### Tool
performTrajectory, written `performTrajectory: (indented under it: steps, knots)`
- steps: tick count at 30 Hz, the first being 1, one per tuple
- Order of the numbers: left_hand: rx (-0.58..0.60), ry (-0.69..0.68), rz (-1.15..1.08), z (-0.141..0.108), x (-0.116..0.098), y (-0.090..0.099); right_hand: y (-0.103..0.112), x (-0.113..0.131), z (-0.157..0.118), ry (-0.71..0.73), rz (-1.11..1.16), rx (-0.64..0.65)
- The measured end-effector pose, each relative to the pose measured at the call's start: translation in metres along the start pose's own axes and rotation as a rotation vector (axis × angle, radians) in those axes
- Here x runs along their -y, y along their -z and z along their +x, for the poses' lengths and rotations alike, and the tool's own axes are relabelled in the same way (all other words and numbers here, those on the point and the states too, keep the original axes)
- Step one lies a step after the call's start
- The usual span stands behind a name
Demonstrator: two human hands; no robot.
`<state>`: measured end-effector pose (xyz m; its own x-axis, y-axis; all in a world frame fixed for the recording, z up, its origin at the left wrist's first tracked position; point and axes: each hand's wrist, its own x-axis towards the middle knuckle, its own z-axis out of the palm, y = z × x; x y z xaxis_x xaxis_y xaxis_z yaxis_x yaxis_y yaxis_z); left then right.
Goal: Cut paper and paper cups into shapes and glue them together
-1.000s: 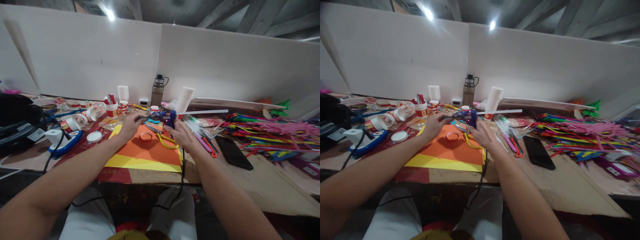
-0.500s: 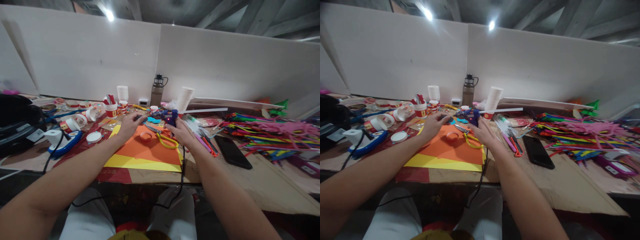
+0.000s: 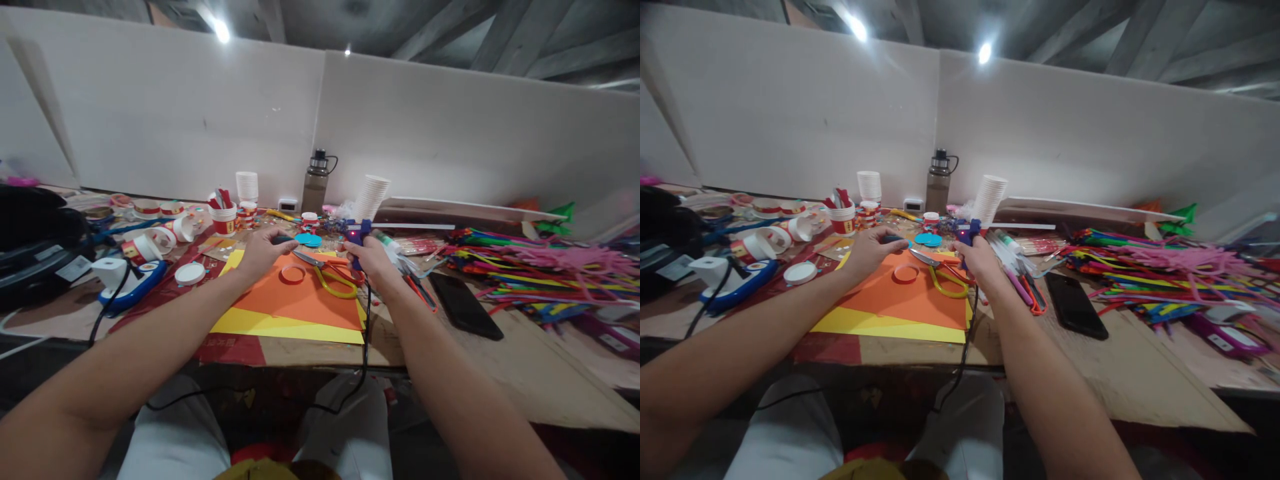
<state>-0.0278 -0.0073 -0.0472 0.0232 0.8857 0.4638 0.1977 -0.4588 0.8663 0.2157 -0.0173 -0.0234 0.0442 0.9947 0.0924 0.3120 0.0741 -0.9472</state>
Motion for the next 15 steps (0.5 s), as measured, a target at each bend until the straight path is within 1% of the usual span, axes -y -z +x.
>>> performTrajectory:
  steps: [5, 9, 13, 15]
  knots:
    - [-0.015, 0.053, -0.138, -0.001, -0.005, -0.002, -0.001, 0.002, -0.002, -0.001, 0.043, -0.017]
    - [-0.007, 0.109, -0.308, 0.002, -0.002, -0.002, -0.002, 0.003, -0.003, -0.019, 0.087, -0.034]
    - [-0.039, 0.273, -0.538, 0.007, 0.005, -0.003, -0.001, 0.004, -0.002, -0.055, 0.158, -0.055]
    - [-0.054, 0.355, -0.604, 0.009, 0.007, -0.003, -0.001, 0.004, -0.001, -0.058, 0.178, -0.063]
